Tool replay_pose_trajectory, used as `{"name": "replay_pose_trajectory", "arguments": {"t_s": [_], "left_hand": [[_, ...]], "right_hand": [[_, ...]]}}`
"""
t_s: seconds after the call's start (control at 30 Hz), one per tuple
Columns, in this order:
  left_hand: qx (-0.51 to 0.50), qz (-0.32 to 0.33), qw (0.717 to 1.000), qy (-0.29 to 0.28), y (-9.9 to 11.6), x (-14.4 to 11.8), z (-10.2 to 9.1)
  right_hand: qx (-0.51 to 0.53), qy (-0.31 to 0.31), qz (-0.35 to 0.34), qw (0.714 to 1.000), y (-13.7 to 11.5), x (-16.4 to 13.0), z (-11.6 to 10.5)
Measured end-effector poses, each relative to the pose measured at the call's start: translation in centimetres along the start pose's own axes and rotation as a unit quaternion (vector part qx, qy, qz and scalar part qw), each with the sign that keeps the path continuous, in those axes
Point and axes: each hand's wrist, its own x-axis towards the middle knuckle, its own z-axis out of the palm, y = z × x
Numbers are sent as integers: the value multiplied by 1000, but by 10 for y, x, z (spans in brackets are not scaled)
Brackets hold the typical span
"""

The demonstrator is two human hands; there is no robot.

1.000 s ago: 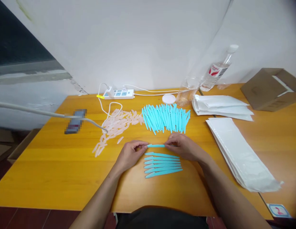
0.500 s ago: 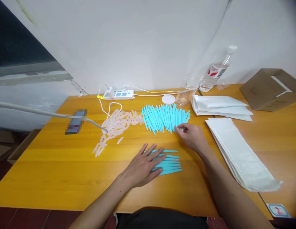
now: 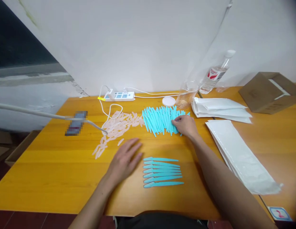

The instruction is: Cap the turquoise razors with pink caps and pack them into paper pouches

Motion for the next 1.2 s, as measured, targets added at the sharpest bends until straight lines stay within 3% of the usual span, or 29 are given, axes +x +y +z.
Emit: {"name": "replay_pose_trajectory", "arguments": {"t_s": [0.07, 0.17, 0.3, 0.4, 0.57, 0.67, 0.87, 0.97, 1.1, 1.2], "left_hand": [[49, -78, 995, 45, -23, 0, -7], [115, -161, 980, 22, -46, 0, -15], [100, -204, 973, -29, -52, 3, -21], [39, -219, 974, -48, -53, 5, -22], [-13, -191, 981, -44, -52, 3, -18], [-45, -180, 982, -31, -47, 3, -13], [-205, -172, 961, -67, -30, 17, 0], [-156, -155, 973, -71, -21, 23, 3], [-31, -132, 984, -119, -12, 28, -7], [-68, -112, 981, -145, -11, 31, -15]], "right_hand": [[17, -2, 2, 1000, 1, -2, -4], [81, 19, -11, 996, 1, -11, -11], [193, -38, -68, 978, 1, -37, -13], [208, -66, -139, 966, 2, -61, -8], [180, -114, -238, 947, 5, -85, 7], [186, -110, -283, 934, 9, -89, 14], [194, -91, -312, 926, 14, -91, 22], [187, -81, -313, 928, 15, -92, 24], [174, -77, -316, 929, 16, -92, 27], [171, -77, -322, 928, 15, -93, 27]]}}
